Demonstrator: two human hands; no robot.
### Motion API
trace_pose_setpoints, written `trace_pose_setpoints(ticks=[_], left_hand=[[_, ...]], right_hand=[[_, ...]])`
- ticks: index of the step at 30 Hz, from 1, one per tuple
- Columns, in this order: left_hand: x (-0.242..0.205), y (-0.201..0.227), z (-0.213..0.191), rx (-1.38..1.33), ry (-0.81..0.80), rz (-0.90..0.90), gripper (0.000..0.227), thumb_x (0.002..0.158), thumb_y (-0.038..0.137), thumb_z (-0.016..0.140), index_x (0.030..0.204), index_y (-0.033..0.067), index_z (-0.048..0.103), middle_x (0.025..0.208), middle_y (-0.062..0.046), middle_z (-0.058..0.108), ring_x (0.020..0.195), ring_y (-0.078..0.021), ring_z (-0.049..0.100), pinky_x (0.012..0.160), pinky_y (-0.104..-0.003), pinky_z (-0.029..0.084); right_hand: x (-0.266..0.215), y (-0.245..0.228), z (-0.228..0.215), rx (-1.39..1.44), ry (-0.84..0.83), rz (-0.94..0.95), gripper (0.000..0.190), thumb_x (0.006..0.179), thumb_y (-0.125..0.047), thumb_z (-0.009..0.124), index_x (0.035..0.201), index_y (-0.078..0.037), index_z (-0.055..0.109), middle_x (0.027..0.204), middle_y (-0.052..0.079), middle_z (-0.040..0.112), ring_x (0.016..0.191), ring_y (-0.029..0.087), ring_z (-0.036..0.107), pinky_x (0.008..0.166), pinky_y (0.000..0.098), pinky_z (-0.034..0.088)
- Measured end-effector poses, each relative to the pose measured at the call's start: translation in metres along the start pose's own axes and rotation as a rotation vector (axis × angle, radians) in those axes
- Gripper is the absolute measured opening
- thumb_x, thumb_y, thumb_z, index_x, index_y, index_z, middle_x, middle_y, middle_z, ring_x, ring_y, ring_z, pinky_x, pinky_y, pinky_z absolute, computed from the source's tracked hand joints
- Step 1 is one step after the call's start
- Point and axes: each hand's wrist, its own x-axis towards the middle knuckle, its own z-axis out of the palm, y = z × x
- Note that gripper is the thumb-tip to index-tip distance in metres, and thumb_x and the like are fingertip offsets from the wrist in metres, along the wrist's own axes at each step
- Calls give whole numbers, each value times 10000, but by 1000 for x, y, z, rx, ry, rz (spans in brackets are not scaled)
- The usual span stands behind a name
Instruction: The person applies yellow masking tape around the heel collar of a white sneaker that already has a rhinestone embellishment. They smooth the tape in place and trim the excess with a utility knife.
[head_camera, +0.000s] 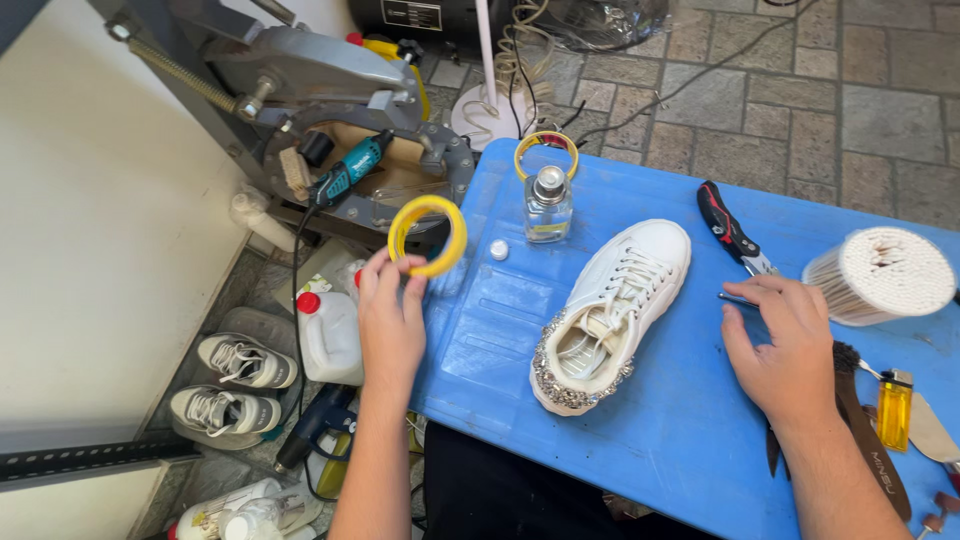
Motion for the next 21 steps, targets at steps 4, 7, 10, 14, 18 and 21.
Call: trace_pose_setpoints(ticks=[4,7,10,14,18,21], left_hand=[[-11,1,1,44,-30,-39,167,918,101,671,1080,89,710,1310,-166,602,1180,-361,599,984,-427,471],[5,-11,17,-3,-77,-46,154,952,109,658,1102,99,692,1313,-147,614,1218,-354,599,1031,-422,467],[34,-20,50,24,-47,5,151,951,119,678,1100,105,697,1309,-163,601,1238,-384,568,1038,-445,445],[55,-16,85,40,-88,-53,161,940,139,679,1098,112,680,1330,-150,589,1212,-388,560,1014,-462,453],[60,-14,96,31,-135,-38,195,913,160,696,1105,123,687,1351,-153,570,1235,-396,538,1019,-478,450],[57,-19,100,38,-208,-11,271,912,175,700,1182,154,687,1365,-163,560,1241,-405,530,1022,-483,447]], right_hand=[[23,-9,-1,52,-47,-116,214,881,-50,723,1094,-40,706,1146,121,678,1079,310,638,977,410,506],[58,-12,9,174,-175,-81,189,912,-56,702,1097,-17,690,1102,117,696,1003,266,688,916,387,541],[98,-19,37,262,-316,-108,269,910,-38,683,1178,-22,675,1133,136,704,999,258,693,886,384,549],[139,-31,86,253,-530,21,546,837,2,666,1369,-65,562,1259,156,647,1069,256,661,887,391,530],[161,-30,123,374,-657,-37,655,784,88,586,1412,-90,534,1307,135,632,1116,268,653,940,382,523],[162,-18,142,334,-701,-91,594,779,106,591,1345,-73,580,1246,146,653,1140,314,639,977,388,510]])
